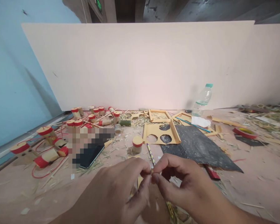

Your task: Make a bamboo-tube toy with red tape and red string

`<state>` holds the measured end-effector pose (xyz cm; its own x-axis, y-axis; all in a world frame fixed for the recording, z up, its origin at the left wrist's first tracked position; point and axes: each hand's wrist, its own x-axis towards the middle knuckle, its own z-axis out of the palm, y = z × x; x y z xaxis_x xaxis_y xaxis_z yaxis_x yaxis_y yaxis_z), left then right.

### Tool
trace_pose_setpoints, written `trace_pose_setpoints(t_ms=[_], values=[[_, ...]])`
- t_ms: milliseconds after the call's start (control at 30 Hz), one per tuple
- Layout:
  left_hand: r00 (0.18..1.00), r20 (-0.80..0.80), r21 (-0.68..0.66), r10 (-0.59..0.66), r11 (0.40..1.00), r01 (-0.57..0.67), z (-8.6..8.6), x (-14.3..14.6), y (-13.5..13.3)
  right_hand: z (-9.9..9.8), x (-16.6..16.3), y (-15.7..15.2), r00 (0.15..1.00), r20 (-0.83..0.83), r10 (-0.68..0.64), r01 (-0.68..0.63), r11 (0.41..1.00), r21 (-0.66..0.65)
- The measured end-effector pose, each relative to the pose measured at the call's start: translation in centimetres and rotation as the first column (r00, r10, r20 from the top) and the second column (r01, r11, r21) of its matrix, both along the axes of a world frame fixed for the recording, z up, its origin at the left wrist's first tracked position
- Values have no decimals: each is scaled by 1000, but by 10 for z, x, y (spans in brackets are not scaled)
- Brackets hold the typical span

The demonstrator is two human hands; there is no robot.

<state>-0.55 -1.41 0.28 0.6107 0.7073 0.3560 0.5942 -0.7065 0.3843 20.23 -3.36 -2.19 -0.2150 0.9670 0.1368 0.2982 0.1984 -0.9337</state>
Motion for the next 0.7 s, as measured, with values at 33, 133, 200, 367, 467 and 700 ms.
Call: trace_pose_setpoints(t_ms=[33, 133, 200, 367, 467, 700], values=[[1000, -6, 0, 1, 1000, -1, 0, 0, 0, 0, 0, 0, 1000, -2, 1, -1, 1000, -6], [999, -32, -15, 23, 1000, -24, 2, -1, -2, 1, -1, 1, 1000, -17, 5, -5, 1000, -17], [999, -41, -20, 18, 1000, -19, 3, -1, -3, 1, -2, 1, 1000, -24, 2, -2, 1000, -20], [999, -37, -18, 10, 1000, -10, 4, 0, -4, 3, -2, 0, 999, -34, -6, 6, 1000, -14], [1000, -27, -1, 6, 1000, -6, 4, 0, -4, 4, -3, -1, 999, -48, -2, 1, 1000, -20], [998, -59, -9, 8, 1000, -9, 3, -1, -1, 5, -3, 1, 999, -44, -8, 6, 999, -42]])
